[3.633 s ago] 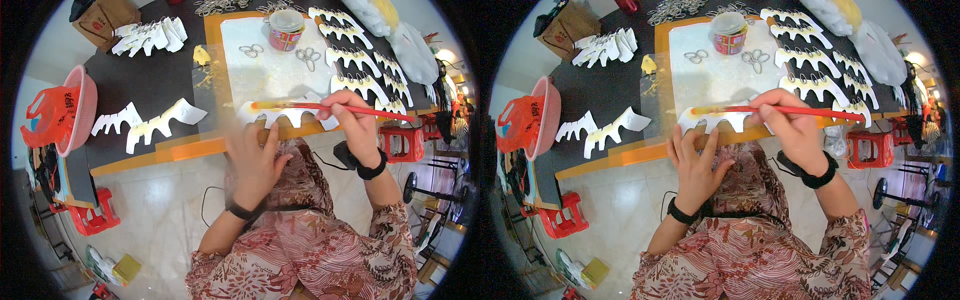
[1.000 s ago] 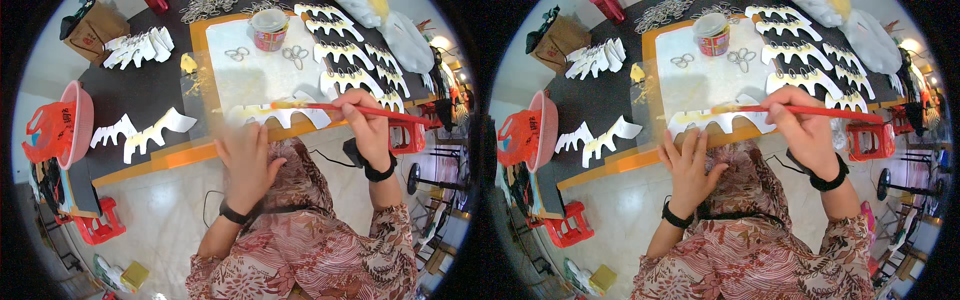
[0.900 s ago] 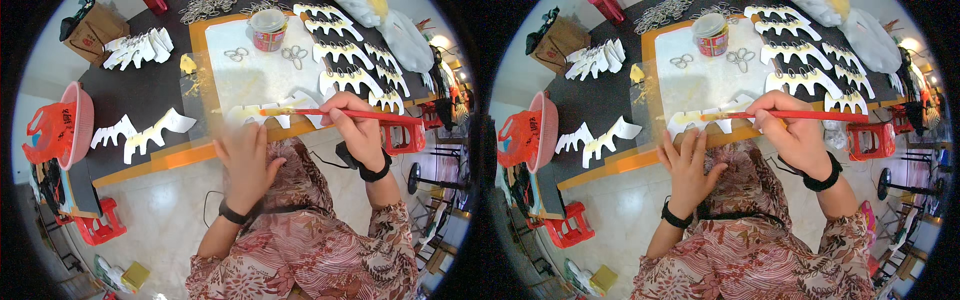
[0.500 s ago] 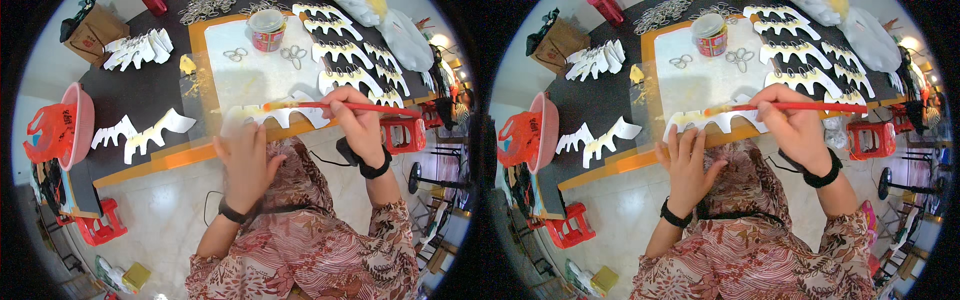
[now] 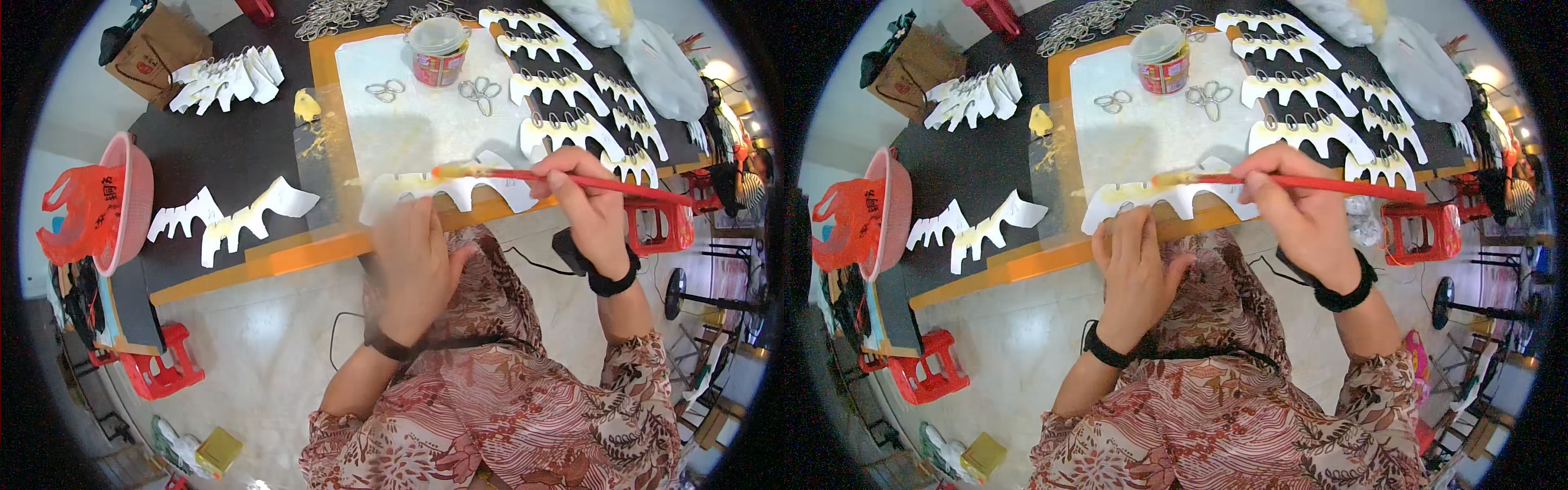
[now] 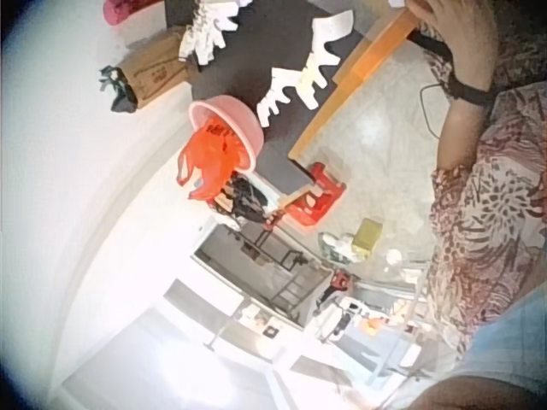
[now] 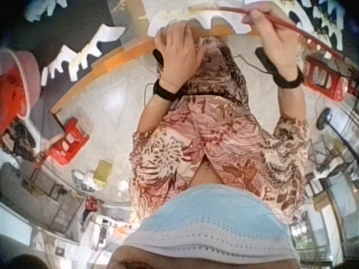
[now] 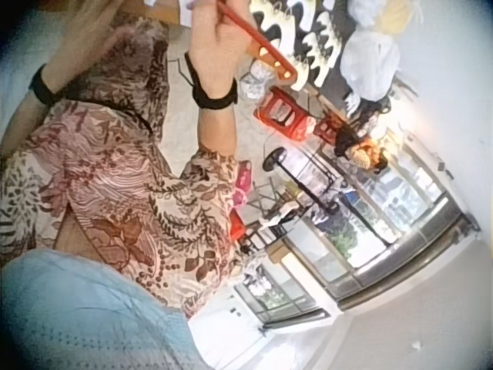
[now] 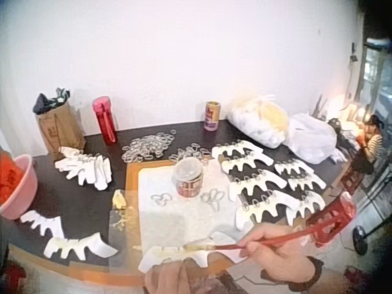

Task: Applying adhesive with a brush to the edges of white shoe upper components and then attaching metal rings.

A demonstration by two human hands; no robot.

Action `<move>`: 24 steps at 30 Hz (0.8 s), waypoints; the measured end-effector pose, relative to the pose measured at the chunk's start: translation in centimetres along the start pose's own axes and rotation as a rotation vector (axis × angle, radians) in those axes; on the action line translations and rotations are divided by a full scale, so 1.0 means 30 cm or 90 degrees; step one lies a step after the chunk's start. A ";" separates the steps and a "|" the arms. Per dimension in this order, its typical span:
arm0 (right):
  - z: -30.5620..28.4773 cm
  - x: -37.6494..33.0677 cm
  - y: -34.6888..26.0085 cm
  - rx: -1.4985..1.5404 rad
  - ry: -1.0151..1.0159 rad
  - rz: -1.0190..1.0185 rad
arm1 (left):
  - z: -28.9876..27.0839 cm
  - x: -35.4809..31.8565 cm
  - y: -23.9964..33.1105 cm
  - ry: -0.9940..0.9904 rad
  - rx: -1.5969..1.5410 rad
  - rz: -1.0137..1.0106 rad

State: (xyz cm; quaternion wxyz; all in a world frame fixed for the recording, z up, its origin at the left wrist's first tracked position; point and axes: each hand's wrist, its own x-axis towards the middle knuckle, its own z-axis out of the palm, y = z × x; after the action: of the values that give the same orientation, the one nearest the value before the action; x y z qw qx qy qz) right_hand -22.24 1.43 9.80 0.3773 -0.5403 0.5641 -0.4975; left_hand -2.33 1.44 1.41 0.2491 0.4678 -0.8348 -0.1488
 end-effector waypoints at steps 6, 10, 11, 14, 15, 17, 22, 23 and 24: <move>-0.011 0.004 0.000 -0.034 -0.015 -0.017 | -0.029 0.017 0.006 -0.018 0.014 0.016; -0.028 -0.004 0.009 -0.048 -0.089 -0.006 | -0.014 0.015 0.027 -0.016 0.049 0.018; -0.026 -0.005 0.017 -0.046 -0.086 -0.007 | -0.006 0.012 0.029 -0.015 0.048 0.016; -0.028 0.005 0.030 -0.055 -0.054 -0.005 | 0.003 0.003 0.037 -0.001 0.071 0.031; -0.030 0.006 0.024 -0.055 -0.057 -0.005 | 0.006 0.000 0.037 0.004 0.076 0.029; -0.040 0.003 0.005 -0.078 -0.072 -0.046 | 0.008 -0.001 0.035 0.010 0.081 0.025; -0.036 -0.002 0.015 -0.072 -0.108 -0.072 | 0.004 0.006 0.045 -0.006 0.085 0.023; -0.032 0.001 0.016 -0.092 -0.104 -0.065 | 0.004 0.005 0.046 -0.007 0.085 0.023; -0.029 0.005 0.017 -0.112 -0.102 -0.058 | 0.006 0.003 0.042 -0.002 0.081 0.024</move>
State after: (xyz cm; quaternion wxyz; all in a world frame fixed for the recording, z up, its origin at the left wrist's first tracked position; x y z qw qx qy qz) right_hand -23.20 1.38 9.51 0.3490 -0.6344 0.5485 -0.4182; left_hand -3.37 2.02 1.89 0.2200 0.4667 -0.8517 -0.0913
